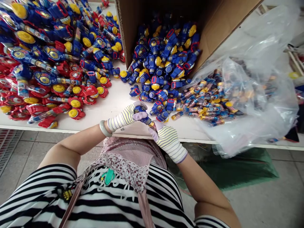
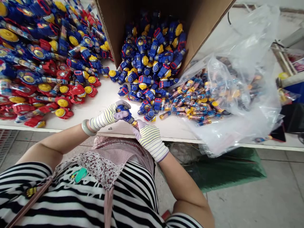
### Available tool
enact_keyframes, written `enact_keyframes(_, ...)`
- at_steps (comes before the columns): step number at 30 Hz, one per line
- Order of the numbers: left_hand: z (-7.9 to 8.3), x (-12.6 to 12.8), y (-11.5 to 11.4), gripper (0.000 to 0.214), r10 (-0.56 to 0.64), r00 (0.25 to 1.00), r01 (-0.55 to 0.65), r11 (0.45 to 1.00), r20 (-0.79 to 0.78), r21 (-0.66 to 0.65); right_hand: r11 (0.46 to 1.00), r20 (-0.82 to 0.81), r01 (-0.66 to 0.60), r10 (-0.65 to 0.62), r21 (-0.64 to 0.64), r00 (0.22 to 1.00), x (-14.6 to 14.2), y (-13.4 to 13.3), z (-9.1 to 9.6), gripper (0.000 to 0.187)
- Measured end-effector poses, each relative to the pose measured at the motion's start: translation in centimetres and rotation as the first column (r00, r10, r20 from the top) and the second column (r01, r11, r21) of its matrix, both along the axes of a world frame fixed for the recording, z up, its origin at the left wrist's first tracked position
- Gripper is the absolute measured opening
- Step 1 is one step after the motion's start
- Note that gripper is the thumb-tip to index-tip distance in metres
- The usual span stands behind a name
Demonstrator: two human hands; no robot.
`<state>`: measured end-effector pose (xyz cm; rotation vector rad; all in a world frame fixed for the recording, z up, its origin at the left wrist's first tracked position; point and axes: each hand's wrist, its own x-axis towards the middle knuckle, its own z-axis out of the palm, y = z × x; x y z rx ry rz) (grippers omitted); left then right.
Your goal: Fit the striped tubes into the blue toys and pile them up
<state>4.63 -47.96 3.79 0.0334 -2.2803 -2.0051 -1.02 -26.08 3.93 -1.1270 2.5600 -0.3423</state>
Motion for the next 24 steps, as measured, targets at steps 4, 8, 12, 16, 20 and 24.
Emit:
enact_keyframes(4,0.7,0.2,0.1,0.048,-0.145,0.989,0.142,0.986,0.023,0.091,0.929,0.419,0.145,0.011,-0.339,0.908,0.8,0.2,-1.9,0.051)
enact_keyframes(8,1.6,-0.4,-0.4,0.051,-0.202,0.977,0.201,0.979,-0.065,-0.018,0.843,0.830,0.344,0.194,-0.413,0.522,0.8,-0.3,-3.3,0.065)
enact_keyframes(12,1.6,-1.3,-0.8,0.045,-0.083,0.996,0.076,0.986,-0.043,-0.145,0.818,0.566,0.362,-0.054,-0.448,0.823,-0.2,-1.1,-2.6,0.059)
enact_keyframes(16,0.6,-0.5,-0.6,0.044,-0.076,0.997,0.076,0.997,0.006,-0.032,0.824,0.683,0.403,-0.027,-0.399,0.730,1.0,-1.4,-1.9,0.055)
enact_keyframes(20,-0.5,1.3,-0.6,0.051,-0.163,0.986,0.160,0.982,0.025,0.098,0.863,0.925,0.422,0.123,-0.279,0.358,2.6,-1.4,-1.9,0.054)
enact_keyframes(24,0.8,-0.1,-6.4,0.062,0.085,0.994,-0.089,0.994,-0.067,-0.060,0.823,0.618,0.294,0.085,-0.486,0.782,-1.6,1.6,-2.1,0.051)
